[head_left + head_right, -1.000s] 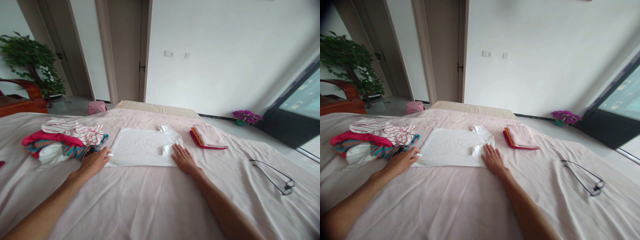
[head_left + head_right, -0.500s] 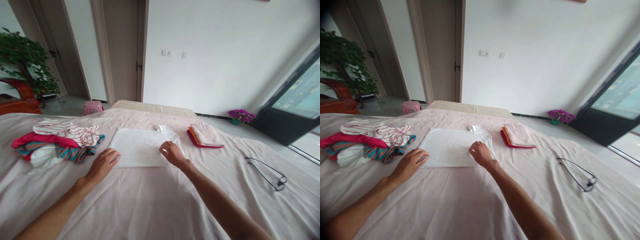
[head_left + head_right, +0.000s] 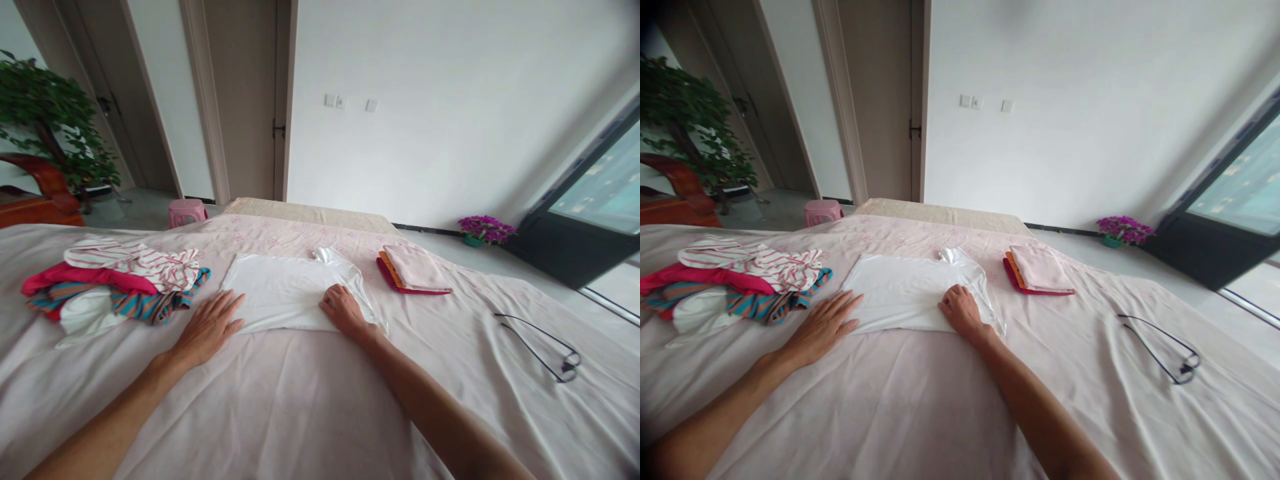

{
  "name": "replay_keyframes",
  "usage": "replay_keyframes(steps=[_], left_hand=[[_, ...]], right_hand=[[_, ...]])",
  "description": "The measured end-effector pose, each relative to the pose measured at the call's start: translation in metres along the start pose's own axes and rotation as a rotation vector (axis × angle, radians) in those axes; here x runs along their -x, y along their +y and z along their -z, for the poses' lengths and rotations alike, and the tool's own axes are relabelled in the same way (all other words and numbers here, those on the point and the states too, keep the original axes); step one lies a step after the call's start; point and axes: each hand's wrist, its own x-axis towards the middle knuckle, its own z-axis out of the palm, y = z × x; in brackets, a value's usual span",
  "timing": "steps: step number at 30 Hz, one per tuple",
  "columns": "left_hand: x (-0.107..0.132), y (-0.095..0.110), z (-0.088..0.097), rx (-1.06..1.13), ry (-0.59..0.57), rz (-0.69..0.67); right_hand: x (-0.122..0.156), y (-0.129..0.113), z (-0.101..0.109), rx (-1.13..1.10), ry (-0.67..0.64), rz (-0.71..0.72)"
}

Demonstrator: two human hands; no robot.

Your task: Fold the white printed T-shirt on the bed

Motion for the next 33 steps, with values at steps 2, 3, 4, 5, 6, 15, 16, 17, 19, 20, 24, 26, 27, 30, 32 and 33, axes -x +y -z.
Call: replay_keyframes(steps=[2, 3, 4, 5, 6, 15, 16, 17, 19, 20, 24, 26, 27, 30, 32, 33], left_hand=[[0.000, -0.003, -0.002, -0.034, -0.010, 0.043], [0.000, -0.005, -0.003, -0.036, -0.013, 0.058], [-0.001, -0.007, -0.004, -0.025, -0.013, 0.067], [-0.002, -0.009, -0.004, -0.002, -0.007, 0.071], [-0.003, -0.013, -0.004, 0.035, 0.006, 0.077], [0.001, -0.056, 0.036, 0.397, 0.063, 0.475], [0.003, -0.059, 0.042, 0.396, 0.021, 0.479], [0.006, -0.061, 0.046, 0.399, -0.045, 0.475], [0.013, -0.063, 0.049, 0.421, -0.196, 0.475], [0.017, -0.062, 0.049, 0.436, -0.253, 0.475], [0.029, -0.053, 0.042, 0.485, -0.281, 0.448], [0.032, -0.046, 0.039, 0.467, -0.261, 0.472], [0.033, -0.043, 0.039, 0.449, -0.253, 0.496], [0.034, -0.033, 0.042, 0.414, -0.226, 0.531], [0.034, -0.027, 0.046, 0.398, -0.163, 0.527], [0.035, -0.024, 0.047, 0.380, -0.115, 0.525]], right_hand=[[0.002, -0.001, -0.002, 0.024, 0.011, -0.008], [0.003, -0.002, -0.003, 0.031, 0.014, -0.006], [0.004, -0.002, -0.003, 0.034, 0.015, -0.003], [0.004, -0.002, -0.004, 0.034, 0.014, 0.002], [0.005, -0.002, -0.004, 0.033, 0.010, 0.007], [0.005, 0.001, -0.009, 0.040, 0.013, 0.052], [0.004, 0.001, -0.009, 0.043, 0.014, 0.059], [0.004, 0.001, -0.009, 0.048, 0.017, 0.070], [0.003, -0.001, -0.007, 0.056, 0.032, 0.106], [0.002, -0.002, -0.006, 0.056, 0.038, 0.134], [0.003, -0.010, -0.005, 0.026, 0.030, 0.227], [0.003, -0.012, -0.006, 0.003, 0.018, 0.230], [0.004, -0.013, -0.006, -0.007, 0.014, 0.225], [0.005, -0.012, -0.008, -0.027, 0.005, 0.209], [0.005, -0.011, -0.009, -0.033, 0.007, 0.204], [0.005, -0.010, -0.009, -0.034, 0.009, 0.203]])
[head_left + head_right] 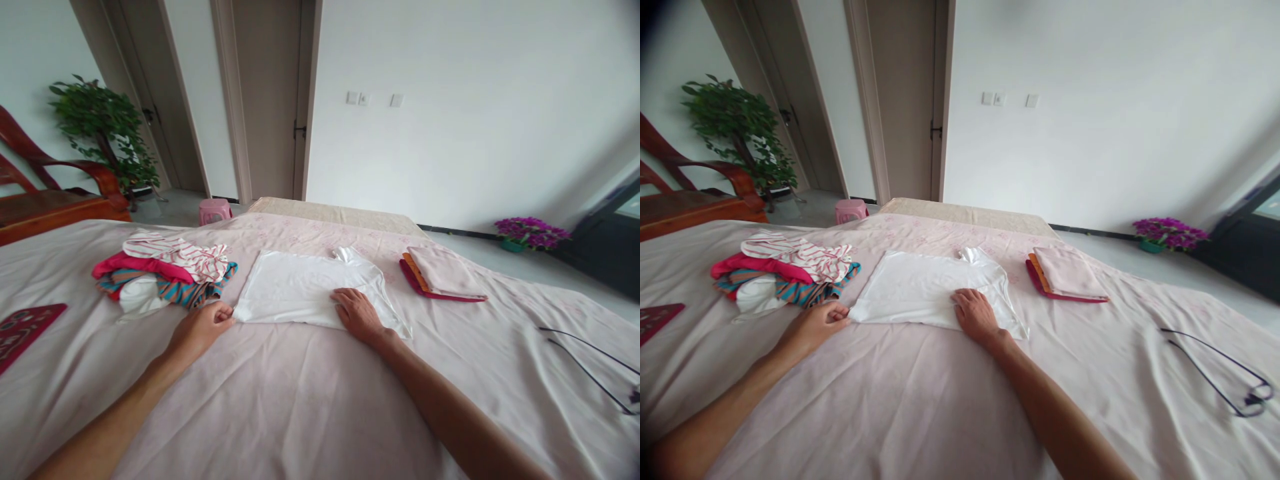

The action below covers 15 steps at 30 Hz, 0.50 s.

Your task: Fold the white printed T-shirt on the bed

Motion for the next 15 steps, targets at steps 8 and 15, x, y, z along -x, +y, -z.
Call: replay_keyframes(steps=[8, 15], left_hand=[[0.003, -0.002, -0.005, -0.031, -0.008, 0.006], [-0.005, -0.010, -0.007, 0.044, 0.004, -0.021]], right_hand=[[0.001, -0.003, 0.002, 0.003, -0.002, -0.001], [0.002, -0.003, 0.002, 0.015, 0.001, -0.007]])
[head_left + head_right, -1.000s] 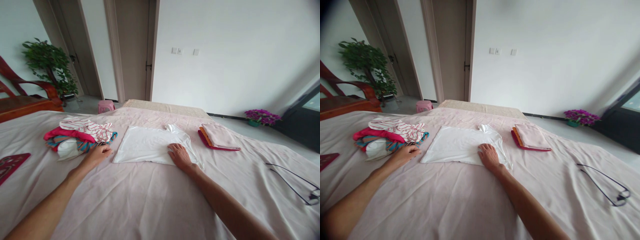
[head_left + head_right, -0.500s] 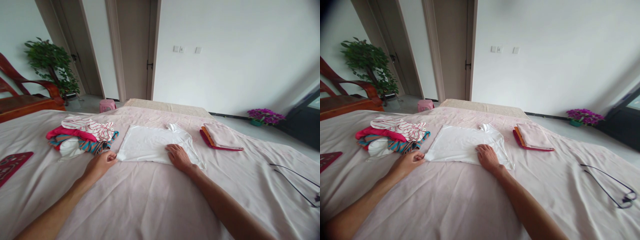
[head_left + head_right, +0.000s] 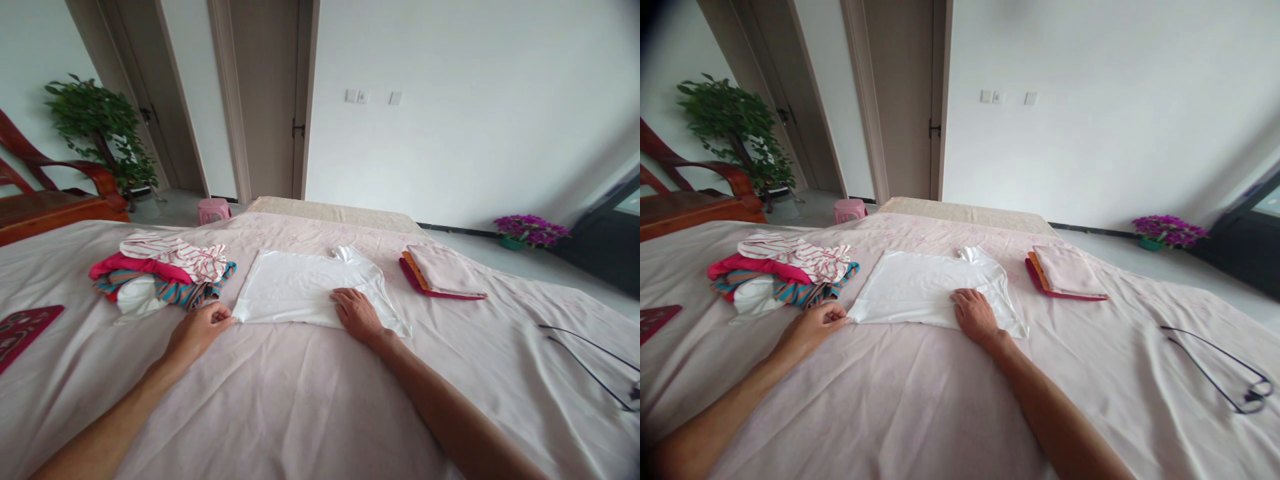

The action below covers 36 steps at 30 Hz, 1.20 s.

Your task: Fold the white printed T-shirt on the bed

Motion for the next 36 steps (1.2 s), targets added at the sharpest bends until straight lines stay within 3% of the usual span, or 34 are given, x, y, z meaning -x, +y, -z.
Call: replay_keyframes(steps=[12, 18, 22, 31, 36], left_hand=[[0.005, 0.009, 0.000, -0.028, -0.014, 0.065], [0.006, 0.016, -0.001, -0.056, 0.029, 0.023], [0.008, 0.021, -0.001, -0.097, -0.022, 0.055], [-0.009, -0.002, 0.019, -0.151, -0.116, -0.010], [-0.006, 0.012, 0.022, -0.306, -0.092, 0.040]], right_hand=[[0.000, -0.003, 0.002, 0.003, -0.016, -0.012], [0.000, -0.003, 0.001, 0.006, -0.018, -0.016], [0.000, -0.002, 0.001, 0.003, -0.019, -0.012], [0.000, -0.001, 0.001, -0.002, -0.018, -0.007], [-0.001, -0.001, 0.002, 0.007, -0.029, -0.017]])
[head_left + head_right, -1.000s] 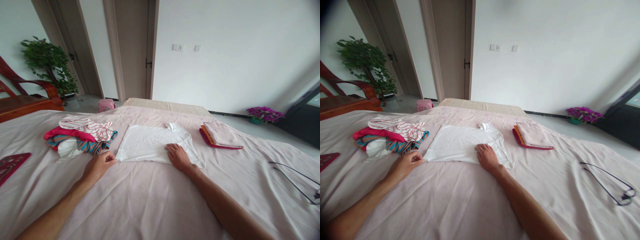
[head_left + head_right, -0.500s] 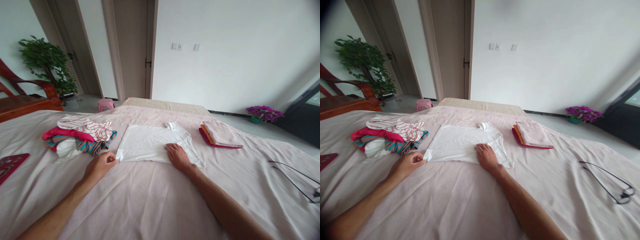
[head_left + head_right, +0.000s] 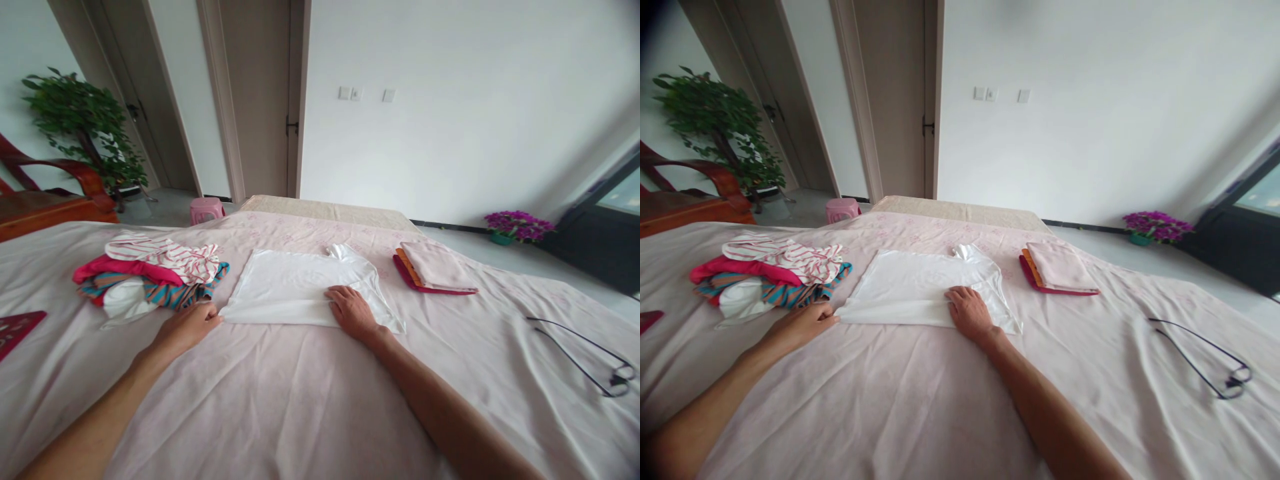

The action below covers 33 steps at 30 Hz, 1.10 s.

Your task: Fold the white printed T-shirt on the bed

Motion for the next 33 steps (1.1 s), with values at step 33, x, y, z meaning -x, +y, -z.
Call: replay_keyframes(steps=[33], left_hand=[[-0.024, 0.066, -0.022, -0.312, 0.256, -0.196]], right_hand=[[0.003, 0.007, -0.006, -0.005, 0.020, -0.021]])
